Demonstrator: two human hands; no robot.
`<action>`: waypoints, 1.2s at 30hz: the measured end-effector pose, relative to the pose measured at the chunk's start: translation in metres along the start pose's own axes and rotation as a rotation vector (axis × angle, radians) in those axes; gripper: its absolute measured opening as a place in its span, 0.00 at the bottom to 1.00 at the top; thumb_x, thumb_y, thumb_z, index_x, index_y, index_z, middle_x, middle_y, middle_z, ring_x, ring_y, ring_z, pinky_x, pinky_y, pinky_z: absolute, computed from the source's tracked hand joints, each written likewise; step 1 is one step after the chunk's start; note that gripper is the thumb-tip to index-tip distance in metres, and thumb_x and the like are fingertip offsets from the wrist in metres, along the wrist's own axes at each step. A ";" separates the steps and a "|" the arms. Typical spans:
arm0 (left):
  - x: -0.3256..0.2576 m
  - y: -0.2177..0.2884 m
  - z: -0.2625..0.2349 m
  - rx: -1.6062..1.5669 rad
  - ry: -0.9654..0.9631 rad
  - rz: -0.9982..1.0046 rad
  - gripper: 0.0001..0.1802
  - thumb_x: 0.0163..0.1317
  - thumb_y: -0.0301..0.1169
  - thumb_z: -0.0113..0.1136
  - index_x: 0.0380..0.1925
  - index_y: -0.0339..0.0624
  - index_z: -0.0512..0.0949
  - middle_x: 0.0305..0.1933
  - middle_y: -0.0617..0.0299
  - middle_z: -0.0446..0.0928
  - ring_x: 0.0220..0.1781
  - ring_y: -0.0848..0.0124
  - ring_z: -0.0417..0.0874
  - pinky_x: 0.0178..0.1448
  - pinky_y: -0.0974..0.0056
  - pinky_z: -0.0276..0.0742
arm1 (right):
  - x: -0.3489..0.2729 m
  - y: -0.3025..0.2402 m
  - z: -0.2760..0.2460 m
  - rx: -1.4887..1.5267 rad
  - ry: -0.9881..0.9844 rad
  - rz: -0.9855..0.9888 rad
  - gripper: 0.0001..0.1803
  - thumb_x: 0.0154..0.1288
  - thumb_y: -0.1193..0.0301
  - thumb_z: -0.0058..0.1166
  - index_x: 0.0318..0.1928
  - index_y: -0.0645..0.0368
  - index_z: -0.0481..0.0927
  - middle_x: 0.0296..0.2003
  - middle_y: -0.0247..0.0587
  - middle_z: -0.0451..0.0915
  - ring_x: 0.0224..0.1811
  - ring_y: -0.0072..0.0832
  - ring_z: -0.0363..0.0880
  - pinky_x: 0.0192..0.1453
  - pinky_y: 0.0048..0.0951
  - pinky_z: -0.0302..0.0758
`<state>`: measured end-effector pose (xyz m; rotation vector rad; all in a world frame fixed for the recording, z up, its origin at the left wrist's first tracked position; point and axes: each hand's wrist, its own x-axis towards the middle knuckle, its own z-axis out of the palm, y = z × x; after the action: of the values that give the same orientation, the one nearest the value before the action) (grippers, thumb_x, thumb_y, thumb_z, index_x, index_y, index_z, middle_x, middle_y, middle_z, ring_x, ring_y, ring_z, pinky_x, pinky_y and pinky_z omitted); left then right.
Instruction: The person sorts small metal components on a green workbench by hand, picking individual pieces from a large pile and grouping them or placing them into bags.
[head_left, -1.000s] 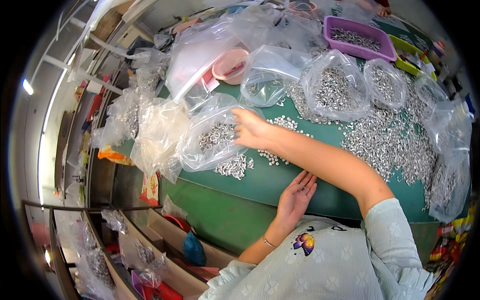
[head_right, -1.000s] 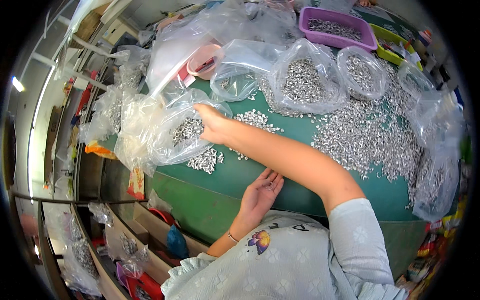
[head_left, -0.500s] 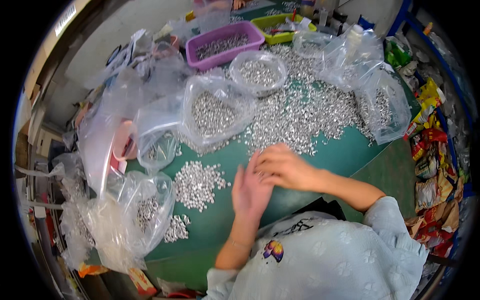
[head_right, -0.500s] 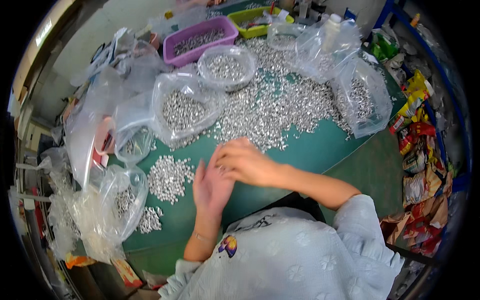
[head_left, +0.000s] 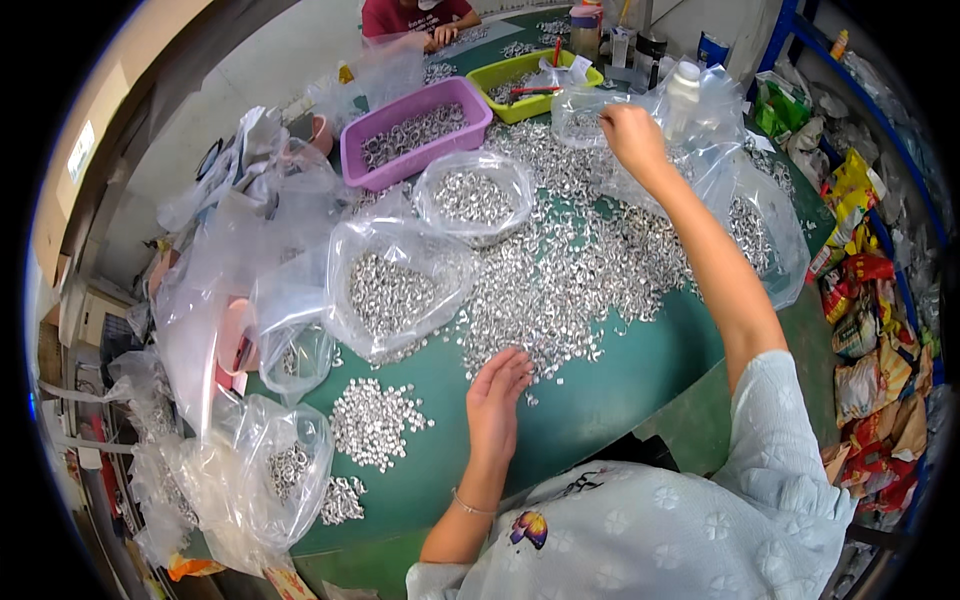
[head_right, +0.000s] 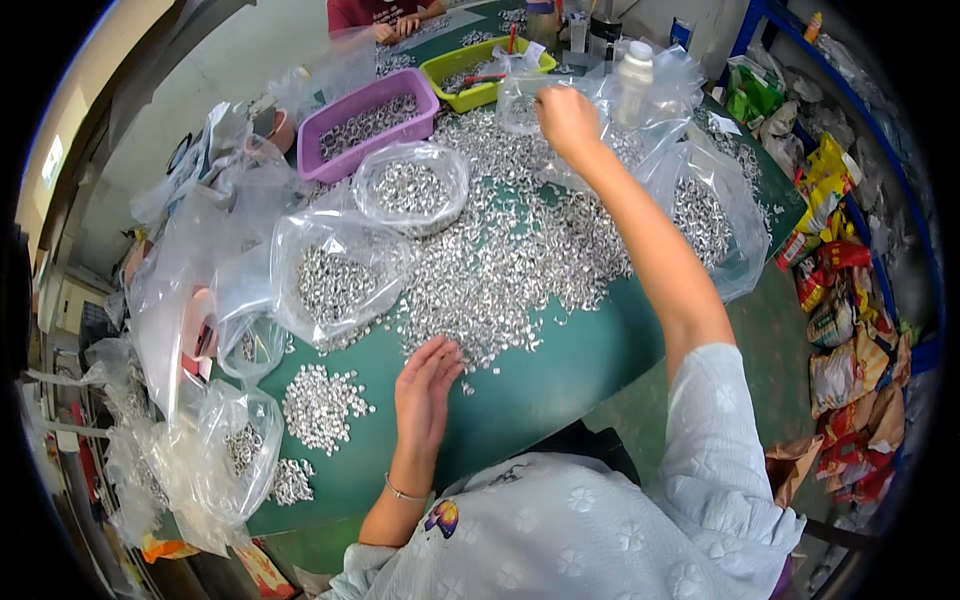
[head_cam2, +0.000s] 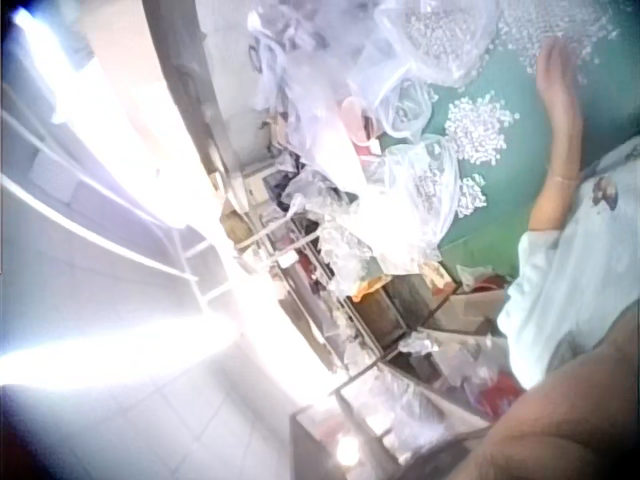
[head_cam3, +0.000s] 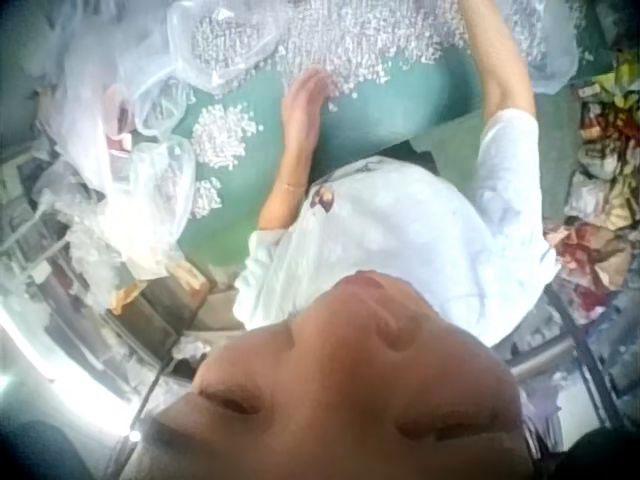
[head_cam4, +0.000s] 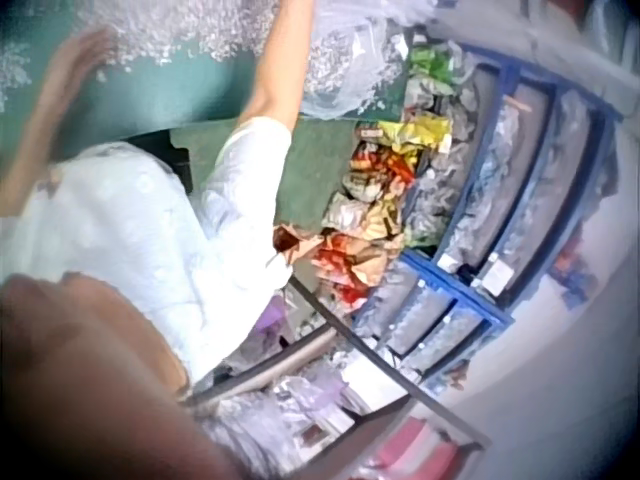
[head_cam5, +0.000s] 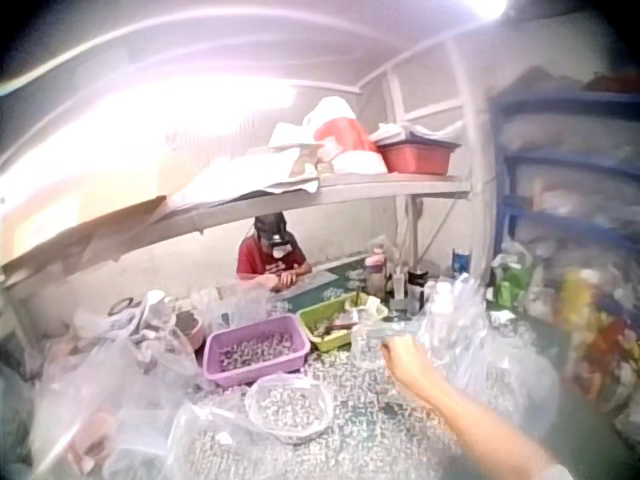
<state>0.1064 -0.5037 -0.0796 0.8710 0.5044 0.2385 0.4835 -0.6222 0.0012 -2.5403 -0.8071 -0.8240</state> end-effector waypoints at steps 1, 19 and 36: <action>0.003 0.000 0.000 0.014 0.012 0.001 0.17 0.70 0.24 0.48 0.56 0.30 0.72 0.53 0.52 0.78 0.54 0.67 0.79 0.59 0.64 0.74 | 0.017 0.014 0.017 -0.151 -0.098 0.051 0.07 0.56 0.75 0.54 0.33 0.62 0.84 0.31 0.52 0.83 0.37 0.42 0.83 0.43 0.40 0.78; 0.021 -0.016 -0.023 1.781 -0.232 0.580 0.38 0.58 0.43 0.63 0.67 0.41 0.62 0.73 0.42 0.53 0.74 0.42 0.52 0.71 0.33 0.46 | -0.242 -0.107 -0.028 0.390 -0.638 -0.463 0.31 0.61 0.59 0.58 0.65 0.48 0.69 0.67 0.40 0.63 0.72 0.40 0.56 0.71 0.53 0.54; 0.046 -0.058 0.007 1.648 -0.077 0.744 0.35 0.58 0.36 0.65 0.63 0.36 0.65 0.71 0.38 0.52 0.70 0.28 0.48 0.69 0.32 0.52 | -0.172 -0.061 0.038 0.004 -0.285 -0.402 0.21 0.65 0.64 0.53 0.58 0.48 0.74 0.61 0.38 0.70 0.68 0.40 0.63 0.69 0.52 0.59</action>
<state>0.1493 -0.5268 -0.1360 2.6729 0.1865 0.4584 0.3474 -0.6274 -0.1255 -2.5626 -1.4406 -0.5705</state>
